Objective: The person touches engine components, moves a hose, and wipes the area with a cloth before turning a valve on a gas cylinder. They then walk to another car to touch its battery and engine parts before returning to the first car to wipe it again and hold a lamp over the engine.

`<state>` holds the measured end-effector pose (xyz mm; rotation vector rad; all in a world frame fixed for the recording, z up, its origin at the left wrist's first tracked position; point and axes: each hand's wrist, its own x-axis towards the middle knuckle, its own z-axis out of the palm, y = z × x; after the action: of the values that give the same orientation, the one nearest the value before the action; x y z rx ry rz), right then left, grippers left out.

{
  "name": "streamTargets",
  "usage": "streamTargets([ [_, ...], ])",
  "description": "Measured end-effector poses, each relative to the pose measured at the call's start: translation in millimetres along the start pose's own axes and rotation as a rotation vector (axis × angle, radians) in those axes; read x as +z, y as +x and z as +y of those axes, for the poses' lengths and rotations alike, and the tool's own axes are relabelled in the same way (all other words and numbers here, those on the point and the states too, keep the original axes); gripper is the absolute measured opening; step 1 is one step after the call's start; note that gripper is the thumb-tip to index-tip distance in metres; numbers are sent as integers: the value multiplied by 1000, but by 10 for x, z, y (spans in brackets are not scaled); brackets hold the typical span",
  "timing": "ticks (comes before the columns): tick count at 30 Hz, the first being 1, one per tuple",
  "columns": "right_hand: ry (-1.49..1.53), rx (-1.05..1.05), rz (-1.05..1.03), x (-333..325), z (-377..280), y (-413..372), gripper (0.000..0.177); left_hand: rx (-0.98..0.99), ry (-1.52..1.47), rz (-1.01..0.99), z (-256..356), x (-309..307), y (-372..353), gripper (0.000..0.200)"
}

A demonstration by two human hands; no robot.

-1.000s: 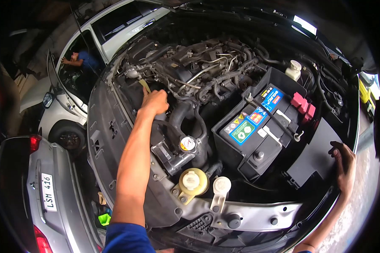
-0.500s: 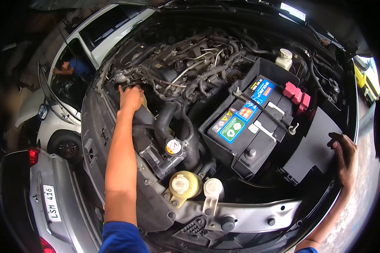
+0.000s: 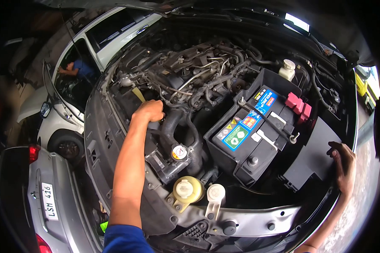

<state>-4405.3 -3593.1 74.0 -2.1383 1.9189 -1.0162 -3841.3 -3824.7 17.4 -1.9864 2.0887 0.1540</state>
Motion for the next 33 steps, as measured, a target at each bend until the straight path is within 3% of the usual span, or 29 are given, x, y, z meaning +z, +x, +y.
streamTargets([
  [3, -1, 15, 5, 17, 3, -4, 26, 42, -34, -12, -42, -56, -54, 30],
  [7, 25, 8, 0, 4, -5, 4, 28, -37, -7, 309, -283, 34, -14, 29],
  [10, 15, 6, 1, -8, -29, -2, 29, -97, -109, 438, -390, 60, 21, 30],
  [17, 16, -4, 3, 0, 32, -12, 30, -55, -176, 518, -420, 169, 15, 32],
  [20, 26, 15, 8, 13, 27, -16, 29, -36, -95, 411, -362, 78, 28, 33],
  [24, 38, 24, 10, 17, 11, -19, 29, 63, 93, 123, -23, -39, -70, 31],
  [31, 36, 1, 20, 18, 22, -16, 30, -71, -103, 3, 27, -58, -86, 33],
  [33, 41, 3, 21, 28, 2, -6, 30, -39, -38, 10, 9, -21, -88, 35],
])
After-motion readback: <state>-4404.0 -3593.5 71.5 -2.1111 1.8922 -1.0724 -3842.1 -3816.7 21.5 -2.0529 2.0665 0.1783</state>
